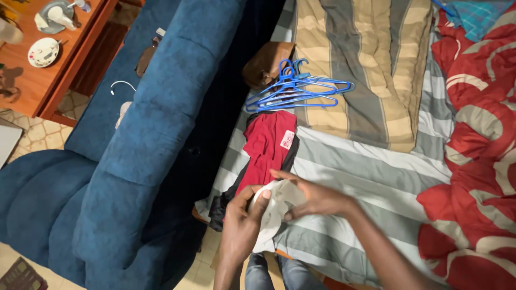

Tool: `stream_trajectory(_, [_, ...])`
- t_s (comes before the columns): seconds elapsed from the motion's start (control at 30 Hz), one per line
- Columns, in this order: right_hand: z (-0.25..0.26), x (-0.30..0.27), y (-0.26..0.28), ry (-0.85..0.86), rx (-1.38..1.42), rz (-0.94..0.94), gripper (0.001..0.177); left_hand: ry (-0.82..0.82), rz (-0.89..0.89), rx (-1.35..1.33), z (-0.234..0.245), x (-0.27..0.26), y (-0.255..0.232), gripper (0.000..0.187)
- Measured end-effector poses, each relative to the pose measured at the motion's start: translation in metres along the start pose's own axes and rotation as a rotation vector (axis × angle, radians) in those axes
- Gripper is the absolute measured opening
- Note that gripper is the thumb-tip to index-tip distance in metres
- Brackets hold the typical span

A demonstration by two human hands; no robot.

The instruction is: The person removes several garments from a closet on hangers, places them on a bed, and then folds some items by hand. They handle a black shirt, a red shirt, a white t-shirt, a floral shirt, and a white striped jersey, folding the first four and buttoning the jersey.

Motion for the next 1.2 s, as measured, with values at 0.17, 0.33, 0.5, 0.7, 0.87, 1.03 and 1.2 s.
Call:
stream_trajectory(0.17, [0.005, -0.05, -0.115, -0.581, -0.001, -0.579, 0.037, 0.049, -0.098, -0.064, 0.012, 0.009, -0.002, 0.028])
stream_trajectory(0.33, [0.027, -0.095, -0.053, -0.929, -0.049, -0.38, 0.027, -0.131, -0.133, 0.192, 0.054, 0.019, 0.002, 0.028])
stream_trajectory(0.5, [-0.005, -0.098, -0.013, -1.164, 0.11, -0.56, 0.028, -0.275, -0.45, 0.161, 0.06, 0.01, 0.032, 0.023])
stream_trajectory(0.7, [-0.077, -0.04, 0.018, -0.956, 0.636, -0.262, 0.033, 0.078, -0.549, 0.049, -0.001, -0.04, 0.022, 0.044])
stream_trajectory(0.87, [-0.08, -0.073, -0.009, -1.219, 0.761, -0.214, 0.031, 0.639, -0.31, -0.336, 0.012, -0.024, 0.077, 0.043])
stream_trajectory(1.03, [-0.111, -0.058, 0.074, -0.942, 0.953, -0.141, 0.028, 0.418, -0.075, -0.247, 0.042, 0.057, 0.146, 0.059])
stream_trajectory(1.2, [-0.075, -0.047, 0.125, -1.006, 1.108, 0.061, 0.034, 0.526, 0.193, -0.303, 0.002, 0.069, 0.304, 0.068])
Point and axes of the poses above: each hand's wrist, its own x-axis towards the middle knuckle, its own z-axis out of the back of the hand, y = z × x, the point moved 8 cm from there along x, towards the middle knuckle, and after that the axes turned 5 degrees about -z, right-handed, at the moved point
